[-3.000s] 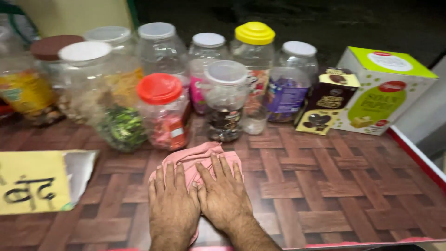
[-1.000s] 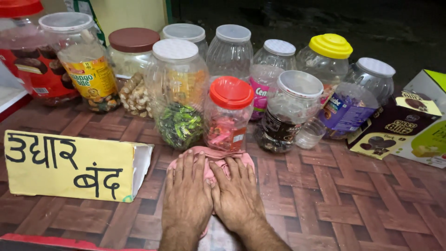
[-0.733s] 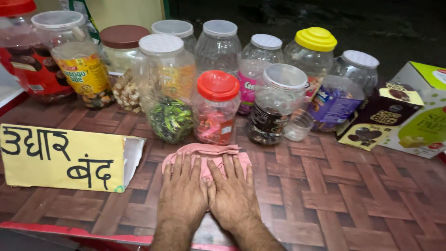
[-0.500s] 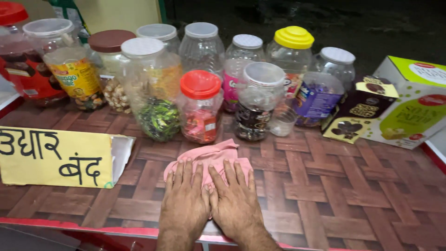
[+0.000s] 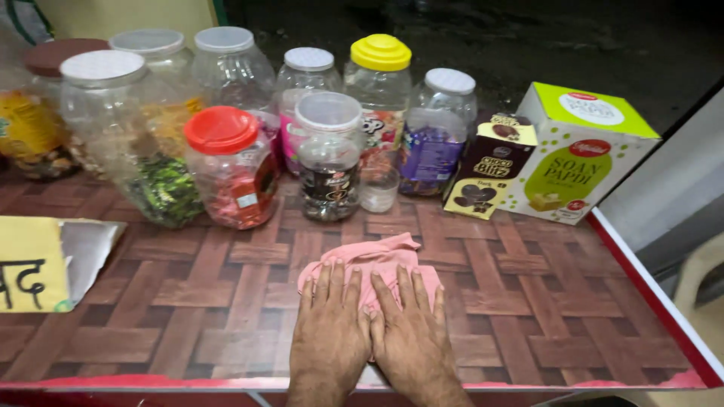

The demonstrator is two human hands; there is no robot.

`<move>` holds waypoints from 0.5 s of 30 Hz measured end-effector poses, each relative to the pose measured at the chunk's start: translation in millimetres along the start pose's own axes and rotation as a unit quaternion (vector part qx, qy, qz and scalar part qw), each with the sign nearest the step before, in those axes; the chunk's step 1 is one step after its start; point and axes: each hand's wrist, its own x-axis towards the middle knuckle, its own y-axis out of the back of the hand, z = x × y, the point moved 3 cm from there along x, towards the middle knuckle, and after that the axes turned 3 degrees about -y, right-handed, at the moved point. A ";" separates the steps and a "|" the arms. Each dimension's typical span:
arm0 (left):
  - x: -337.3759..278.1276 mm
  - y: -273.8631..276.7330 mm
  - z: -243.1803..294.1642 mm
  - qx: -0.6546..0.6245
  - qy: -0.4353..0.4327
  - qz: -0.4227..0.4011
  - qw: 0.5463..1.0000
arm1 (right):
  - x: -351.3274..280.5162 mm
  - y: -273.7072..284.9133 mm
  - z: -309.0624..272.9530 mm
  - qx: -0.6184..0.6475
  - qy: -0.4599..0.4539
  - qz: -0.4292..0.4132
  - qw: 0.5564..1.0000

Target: Cleaning a shop counter and organizing various snack and jars objects.

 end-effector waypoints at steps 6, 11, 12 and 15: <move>5.8 -4.8 7.5 -0.003 -0.017 -0.016 1.000 | -0.2 3.2 8.9 0.011 -0.004 0.013 1.000; 13.3 -9.3 3.7 -0.012 -0.006 -0.020 1.000 | 5.4 3.4 7.3 -0.008 -0.008 0.015 1.000; 11.8 -11.6 2.9 -0.021 -0.004 -0.020 1.000 | 6.1 3.5 6.0 -0.012 -0.021 -0.011 1.000; 11.3 -15.2 1.0 -0.023 0.006 -0.034 0.999 | 6.4 -7.8 9.1 -0.024 -0.026 -0.010 0.999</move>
